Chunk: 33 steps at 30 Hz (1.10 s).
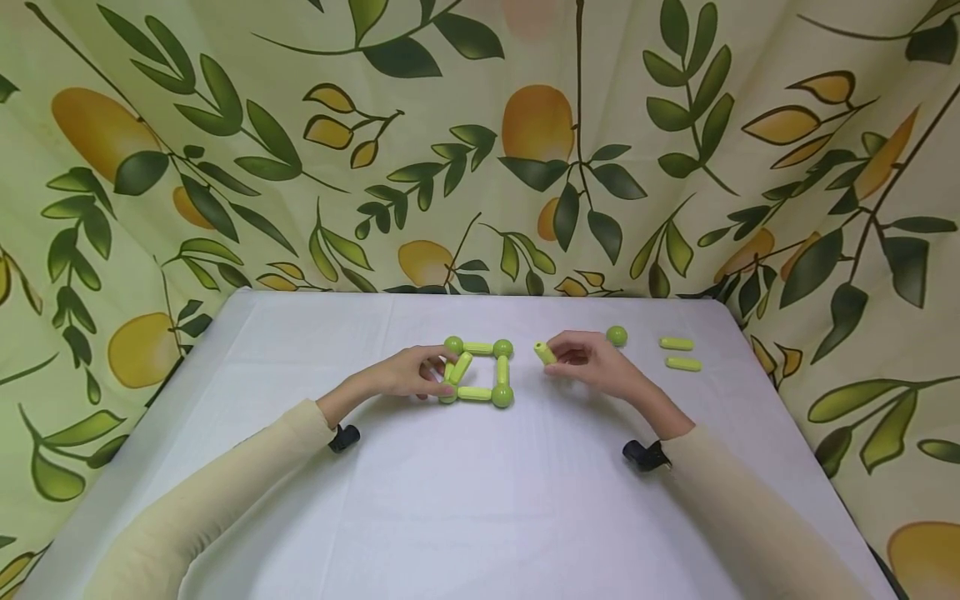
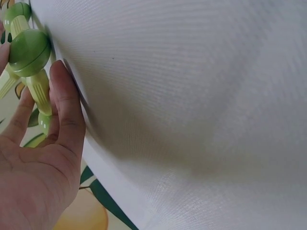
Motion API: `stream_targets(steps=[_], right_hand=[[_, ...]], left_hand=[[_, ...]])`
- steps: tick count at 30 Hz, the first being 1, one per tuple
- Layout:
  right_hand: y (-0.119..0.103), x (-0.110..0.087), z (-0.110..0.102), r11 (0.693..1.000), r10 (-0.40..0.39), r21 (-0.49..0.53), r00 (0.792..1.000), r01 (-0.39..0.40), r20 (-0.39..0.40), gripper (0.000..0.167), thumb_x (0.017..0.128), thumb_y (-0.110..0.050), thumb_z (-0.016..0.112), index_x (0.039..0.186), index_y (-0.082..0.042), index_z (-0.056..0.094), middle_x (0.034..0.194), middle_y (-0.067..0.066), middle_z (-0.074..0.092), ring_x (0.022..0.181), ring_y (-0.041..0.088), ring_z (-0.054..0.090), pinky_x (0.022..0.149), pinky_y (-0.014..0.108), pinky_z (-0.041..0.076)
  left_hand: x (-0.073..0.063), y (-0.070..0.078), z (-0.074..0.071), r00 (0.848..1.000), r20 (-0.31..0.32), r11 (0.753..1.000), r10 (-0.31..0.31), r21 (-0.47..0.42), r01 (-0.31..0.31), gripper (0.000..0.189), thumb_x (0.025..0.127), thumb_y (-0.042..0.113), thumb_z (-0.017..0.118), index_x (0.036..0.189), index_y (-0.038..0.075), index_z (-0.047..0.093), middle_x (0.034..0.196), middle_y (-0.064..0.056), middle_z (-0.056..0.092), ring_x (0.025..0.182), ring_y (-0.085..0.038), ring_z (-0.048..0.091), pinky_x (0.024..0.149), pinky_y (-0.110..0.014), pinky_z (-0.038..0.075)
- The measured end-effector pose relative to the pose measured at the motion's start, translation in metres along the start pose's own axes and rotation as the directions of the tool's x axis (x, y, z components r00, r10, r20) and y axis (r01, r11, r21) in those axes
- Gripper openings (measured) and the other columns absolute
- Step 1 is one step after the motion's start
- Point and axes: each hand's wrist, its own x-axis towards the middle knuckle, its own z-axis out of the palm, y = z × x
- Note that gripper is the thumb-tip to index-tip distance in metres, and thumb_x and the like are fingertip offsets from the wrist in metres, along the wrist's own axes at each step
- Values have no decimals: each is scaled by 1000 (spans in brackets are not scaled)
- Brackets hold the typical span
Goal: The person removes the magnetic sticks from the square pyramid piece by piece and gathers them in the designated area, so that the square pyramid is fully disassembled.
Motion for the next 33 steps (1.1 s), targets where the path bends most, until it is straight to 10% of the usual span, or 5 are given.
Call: stream_targets(steps=[18,33], right_hand=[[54,-134,-116,908,188,-341,964,-243,-186,23,81,3,84,102,0,74,96,2,69,79,5,61,65,15,50],[59,-148,-126,886,251,-350,949,-305,-193,24,82,3,82,103,5,71,93,5,67,76,7,57,62,16,50]], left_hand=[[-1,0,-1,1000,8,1000,0,6,0,50,92,21,79,136,11,57,113,-10,57,86,-20,65,64,-32,57],[-2,0,-1,1000,9,1000,6,8,-6,49,92,21,79,135,10,57,113,-10,57,86,-19,65,63,-32,57]])
